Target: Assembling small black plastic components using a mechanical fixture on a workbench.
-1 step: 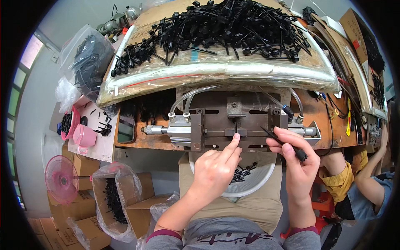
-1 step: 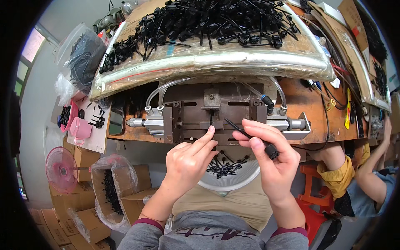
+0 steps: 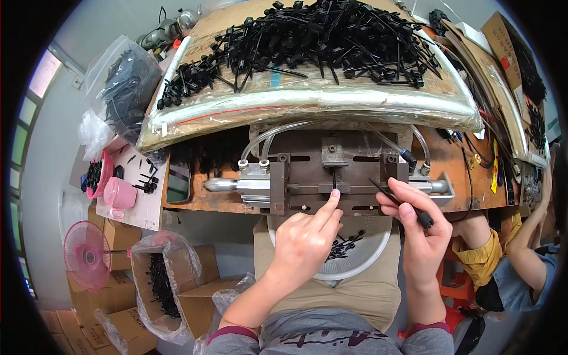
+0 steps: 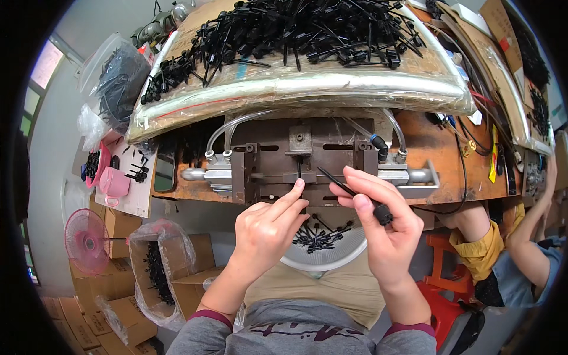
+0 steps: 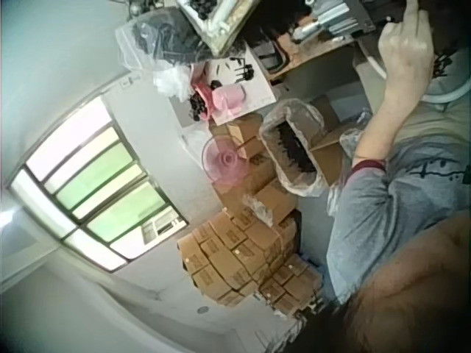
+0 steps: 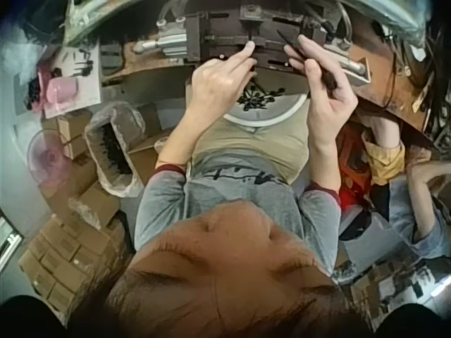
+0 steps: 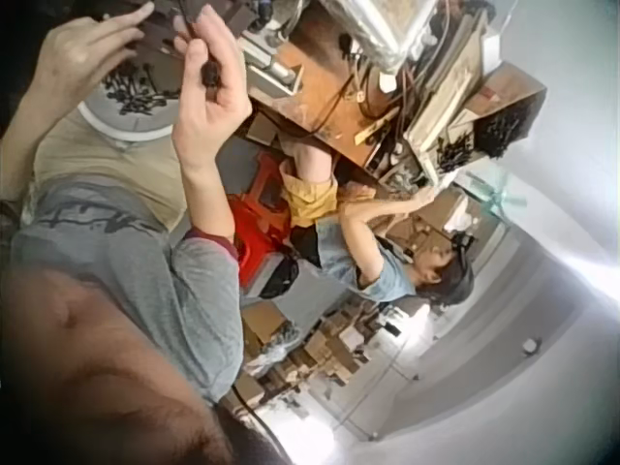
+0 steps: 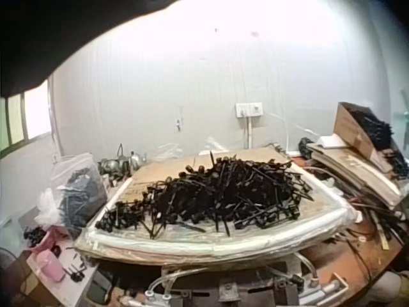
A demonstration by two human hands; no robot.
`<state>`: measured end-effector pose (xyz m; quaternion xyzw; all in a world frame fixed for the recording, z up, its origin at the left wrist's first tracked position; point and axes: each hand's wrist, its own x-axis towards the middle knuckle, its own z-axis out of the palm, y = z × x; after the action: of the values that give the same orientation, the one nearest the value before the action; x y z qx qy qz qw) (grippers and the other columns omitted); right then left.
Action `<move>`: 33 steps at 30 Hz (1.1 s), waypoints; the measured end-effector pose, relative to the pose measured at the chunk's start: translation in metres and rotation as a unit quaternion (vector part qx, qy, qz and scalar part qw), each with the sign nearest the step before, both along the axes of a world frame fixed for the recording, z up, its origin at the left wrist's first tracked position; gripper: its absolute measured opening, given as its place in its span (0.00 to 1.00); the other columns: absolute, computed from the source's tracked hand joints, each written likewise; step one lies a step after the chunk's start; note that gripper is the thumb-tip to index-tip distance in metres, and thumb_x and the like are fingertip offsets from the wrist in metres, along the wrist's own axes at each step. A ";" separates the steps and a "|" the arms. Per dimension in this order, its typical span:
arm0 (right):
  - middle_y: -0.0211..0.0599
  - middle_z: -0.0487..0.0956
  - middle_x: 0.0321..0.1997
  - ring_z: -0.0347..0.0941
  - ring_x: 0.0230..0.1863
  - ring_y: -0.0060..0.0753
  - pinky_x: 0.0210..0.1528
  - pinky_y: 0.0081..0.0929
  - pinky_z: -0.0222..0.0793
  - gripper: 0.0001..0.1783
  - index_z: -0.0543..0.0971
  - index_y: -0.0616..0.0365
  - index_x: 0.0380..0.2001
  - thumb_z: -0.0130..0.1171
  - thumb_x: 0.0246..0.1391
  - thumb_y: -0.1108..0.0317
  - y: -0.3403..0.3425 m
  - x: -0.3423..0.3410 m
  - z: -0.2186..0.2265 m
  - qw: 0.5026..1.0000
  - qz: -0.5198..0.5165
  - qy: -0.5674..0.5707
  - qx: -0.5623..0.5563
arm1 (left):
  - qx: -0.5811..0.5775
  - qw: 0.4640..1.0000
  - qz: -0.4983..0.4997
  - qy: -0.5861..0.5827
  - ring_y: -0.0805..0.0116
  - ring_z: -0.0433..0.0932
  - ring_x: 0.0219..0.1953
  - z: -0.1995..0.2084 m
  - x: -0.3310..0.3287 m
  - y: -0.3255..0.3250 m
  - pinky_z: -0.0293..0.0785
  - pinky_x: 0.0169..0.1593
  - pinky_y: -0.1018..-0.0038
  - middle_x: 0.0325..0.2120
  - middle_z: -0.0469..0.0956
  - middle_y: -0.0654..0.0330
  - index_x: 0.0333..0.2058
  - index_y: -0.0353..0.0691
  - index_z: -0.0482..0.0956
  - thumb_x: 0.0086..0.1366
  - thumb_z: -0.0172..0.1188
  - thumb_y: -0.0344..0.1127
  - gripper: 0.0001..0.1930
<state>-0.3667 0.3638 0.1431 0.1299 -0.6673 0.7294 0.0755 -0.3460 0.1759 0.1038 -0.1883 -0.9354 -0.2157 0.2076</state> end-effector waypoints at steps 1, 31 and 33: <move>0.55 0.75 0.53 0.78 0.51 0.46 0.50 0.33 0.79 0.13 0.76 0.72 0.48 0.51 0.62 0.78 -0.003 0.001 -0.002 1.000 -0.015 0.003 -0.001 | -0.001 1.000 0.002 -0.004 0.69 0.80 0.26 0.001 0.000 0.000 0.74 0.29 0.76 0.46 0.81 0.58 0.33 0.38 0.83 0.47 0.71 0.32 0.13; 0.67 0.58 0.67 0.63 0.65 0.62 0.65 0.46 0.60 0.38 0.58 0.75 0.63 0.50 0.63 0.52 -0.011 0.024 -0.034 0.990 0.014 0.128 0.050 | -0.025 0.999 -0.031 0.014 0.67 0.79 0.27 0.005 -0.002 -0.003 0.76 0.35 0.74 0.49 0.79 0.56 0.34 0.35 0.83 0.49 0.68 0.28 0.11; 0.68 0.59 0.66 0.64 0.64 0.62 0.63 0.48 0.62 0.34 0.62 0.72 0.59 0.59 0.56 0.62 -0.009 0.022 -0.039 0.985 0.019 0.167 0.051 | -0.024 0.999 -0.024 0.000 0.67 0.79 0.25 0.005 -0.002 -0.001 0.76 0.33 0.75 0.49 0.80 0.56 0.34 0.36 0.83 0.49 0.68 0.28 0.11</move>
<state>-0.3444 0.3547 0.1037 0.2660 -0.6791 0.6639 0.1651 -0.3478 0.1746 0.1086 -0.2159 -0.9353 -0.1985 0.1978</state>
